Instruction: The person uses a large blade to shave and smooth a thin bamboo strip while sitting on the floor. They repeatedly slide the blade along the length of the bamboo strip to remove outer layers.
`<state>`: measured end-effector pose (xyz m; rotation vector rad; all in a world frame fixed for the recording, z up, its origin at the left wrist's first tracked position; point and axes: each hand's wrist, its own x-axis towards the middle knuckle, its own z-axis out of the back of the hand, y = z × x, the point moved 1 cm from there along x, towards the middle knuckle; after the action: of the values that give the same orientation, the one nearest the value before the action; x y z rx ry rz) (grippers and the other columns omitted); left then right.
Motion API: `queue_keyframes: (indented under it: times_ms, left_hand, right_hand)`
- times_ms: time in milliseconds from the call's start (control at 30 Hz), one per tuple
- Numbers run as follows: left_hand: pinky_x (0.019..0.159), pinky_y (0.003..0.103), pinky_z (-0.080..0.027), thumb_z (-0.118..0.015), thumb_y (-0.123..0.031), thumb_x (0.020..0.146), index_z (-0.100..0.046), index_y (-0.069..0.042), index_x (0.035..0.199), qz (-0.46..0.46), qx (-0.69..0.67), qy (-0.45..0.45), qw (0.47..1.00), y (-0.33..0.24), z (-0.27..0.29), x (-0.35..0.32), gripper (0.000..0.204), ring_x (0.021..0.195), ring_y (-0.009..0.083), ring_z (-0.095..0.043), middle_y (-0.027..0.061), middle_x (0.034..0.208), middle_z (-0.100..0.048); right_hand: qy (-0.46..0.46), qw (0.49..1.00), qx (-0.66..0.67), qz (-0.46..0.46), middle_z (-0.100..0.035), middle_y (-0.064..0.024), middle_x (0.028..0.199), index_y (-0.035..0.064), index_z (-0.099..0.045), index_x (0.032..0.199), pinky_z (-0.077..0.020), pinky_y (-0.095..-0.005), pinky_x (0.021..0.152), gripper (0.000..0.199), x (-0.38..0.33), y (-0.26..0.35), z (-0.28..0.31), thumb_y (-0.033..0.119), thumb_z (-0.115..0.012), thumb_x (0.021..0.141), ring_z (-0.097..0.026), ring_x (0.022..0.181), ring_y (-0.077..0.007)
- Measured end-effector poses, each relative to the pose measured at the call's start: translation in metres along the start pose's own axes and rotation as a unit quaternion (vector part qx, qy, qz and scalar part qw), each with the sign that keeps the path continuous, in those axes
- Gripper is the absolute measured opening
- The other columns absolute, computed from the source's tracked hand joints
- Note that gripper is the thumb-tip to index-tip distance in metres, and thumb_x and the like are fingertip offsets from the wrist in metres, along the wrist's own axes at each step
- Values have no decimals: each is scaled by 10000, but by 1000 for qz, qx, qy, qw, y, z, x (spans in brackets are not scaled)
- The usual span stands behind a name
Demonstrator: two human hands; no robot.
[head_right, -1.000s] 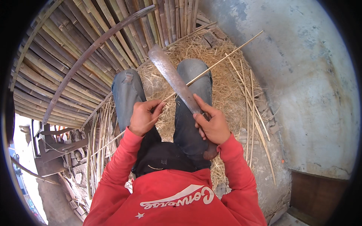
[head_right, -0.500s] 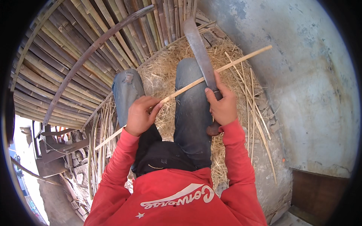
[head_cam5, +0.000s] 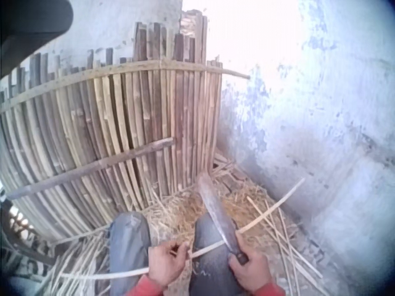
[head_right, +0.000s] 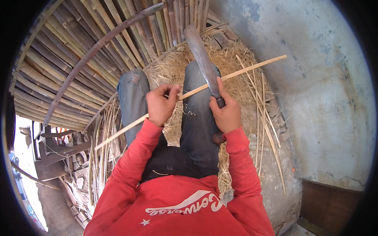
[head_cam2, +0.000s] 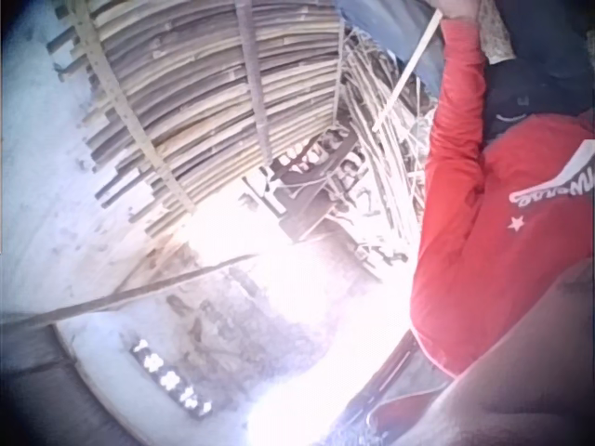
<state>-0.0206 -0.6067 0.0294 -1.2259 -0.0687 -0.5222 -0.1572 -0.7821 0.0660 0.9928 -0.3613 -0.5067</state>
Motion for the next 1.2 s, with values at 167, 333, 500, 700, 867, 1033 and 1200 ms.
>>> queue_keyframes:
  times_ms: [167,333,500,700,867,1033,1200]
  left_hand:
    - [516,250,-541,-589,-226,1085,-635,-16,941,42,-124,-216,967,25,59,12,259,625,136,-714,88,885,-720]
    - [719,351,-583,-603,-347,1075,-655,23,1191,160,-18,-289,944,68,202,33,392,869,250,-748,174,1097,-712]
    - [999,463,-516,-704,-370,997,-707,31,1227,-97,303,-103,942,25,161,-9,462,1152,397,-668,266,1267,-669]
    - [883,424,-556,-767,-129,916,-752,-19,1136,-170,314,108,928,14,110,-43,246,1061,327,-725,182,1146,-746]
    - [666,360,-571,-777,-19,863,-777,-5,1033,-97,187,73,975,14,107,-52,170,755,308,-757,165,897,-767]
    - [644,348,-570,-781,2,844,-791,-8,1003,-156,157,41,974,10,87,-55,159,739,328,-755,188,863,-755]
    - [628,402,-559,-710,3,840,-774,-72,1013,-119,152,29,981,4,67,-54,199,727,331,-728,123,852,-754]
  right_hand:
    - [-11,999,-36,15,-735,-249,1189,191,-518,1552,-552,-328,831,653,0,-1,3,165,-676,920,-735,897,-212]
    - [-30,997,-54,50,-715,-252,1247,188,-515,1552,-556,-343,803,654,0,0,-3,164,-671,918,-737,850,-229]
    - [-18,998,-32,42,-711,-254,1260,185,-512,1553,-563,-348,843,661,0,-1,-4,166,-686,915,-747,904,-245]
    - [5,999,39,14,-735,-132,932,191,-489,1577,-536,-305,599,642,3,-7,3,132,-664,962,-627,608,-136]
    - [-17,985,158,-61,-569,8,707,187,-438,1607,-415,-247,412,631,9,-25,26,84,-612,1009,-484,460,-50]
    - [-52,982,162,-83,-583,6,707,180,-454,1597,-425,-248,423,629,-3,-22,24,73,-619,999,-503,471,-59]
    - [88,989,111,-28,-582,26,676,186,-483,1582,-411,-239,427,628,-30,-13,5,78,-641,984,-504,478,-50]
